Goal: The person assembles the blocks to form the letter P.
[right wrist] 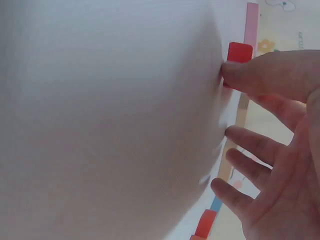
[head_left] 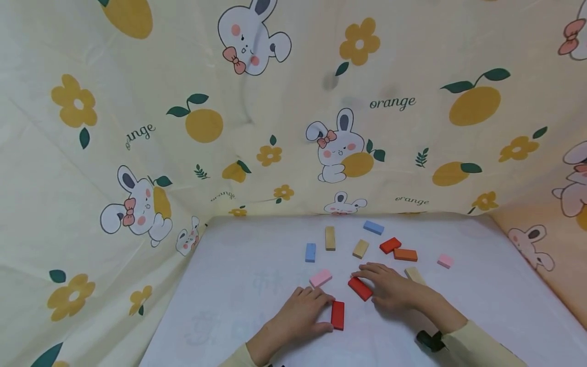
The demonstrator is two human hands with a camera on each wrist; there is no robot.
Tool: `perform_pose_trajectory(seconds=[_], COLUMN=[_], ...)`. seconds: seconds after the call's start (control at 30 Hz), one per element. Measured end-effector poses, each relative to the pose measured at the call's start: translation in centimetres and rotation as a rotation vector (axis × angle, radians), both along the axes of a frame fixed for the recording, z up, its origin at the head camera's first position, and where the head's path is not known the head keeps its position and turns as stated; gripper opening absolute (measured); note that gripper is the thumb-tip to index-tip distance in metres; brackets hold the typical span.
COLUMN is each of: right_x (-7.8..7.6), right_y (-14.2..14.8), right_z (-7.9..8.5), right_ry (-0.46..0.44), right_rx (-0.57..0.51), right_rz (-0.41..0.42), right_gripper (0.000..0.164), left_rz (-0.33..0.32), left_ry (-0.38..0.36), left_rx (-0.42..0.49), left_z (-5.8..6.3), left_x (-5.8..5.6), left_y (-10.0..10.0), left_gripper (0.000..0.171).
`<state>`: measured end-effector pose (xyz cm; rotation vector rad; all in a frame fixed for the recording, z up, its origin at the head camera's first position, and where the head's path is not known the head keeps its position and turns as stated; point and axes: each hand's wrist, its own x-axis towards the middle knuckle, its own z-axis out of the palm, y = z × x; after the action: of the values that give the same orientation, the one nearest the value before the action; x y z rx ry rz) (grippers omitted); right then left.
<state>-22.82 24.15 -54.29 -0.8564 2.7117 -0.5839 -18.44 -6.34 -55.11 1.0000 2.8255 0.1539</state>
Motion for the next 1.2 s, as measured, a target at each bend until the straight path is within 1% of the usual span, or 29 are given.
perform_pose_trajectory(seconds=[0.23, 0.33, 0.57, 0.8, 0.97, 1.2], right_x=[-0.1, 0.1, 0.6, 1.1, 1.4, 1.8], right_y=[0.1, 0.0, -0.7, -2.1, -3.2, -4.3], right_z=[0.1, 0.3, 0.5, 0.5, 0.0, -0.2], right_ry=[0.011, 0.009, 0.036, -0.004, 0.0, 0.028], right_rx=[-0.008, -0.019, -0.081, -0.149, -0.109, -0.066], right_rz=[-0.009, -0.022, -0.032, -0.049, -0.04, -0.024], right_gripper=[0.062, 0.06, 0.062, 0.063, 0.063, 0.061], left_rz=[0.026, 0.035, 0.047, 0.056, 0.079, 0.096], left_ry=[-0.044, -0.045, -0.047, -0.065, -0.101, -0.119], left_rx=[0.011, 0.018, 0.016, 0.022, 0.026, 0.053], left_z=[0.0, 0.1, 0.6, 0.7, 0.6, 0.4], left_x=[0.2, 0.4, 1.1, 2.0, 2.5, 2.8], left_y=[0.1, 0.0, -0.2, -0.2, -0.2, -0.3], left_gripper=[0.063, 0.063, 0.063, 0.063, 0.066, 0.065])
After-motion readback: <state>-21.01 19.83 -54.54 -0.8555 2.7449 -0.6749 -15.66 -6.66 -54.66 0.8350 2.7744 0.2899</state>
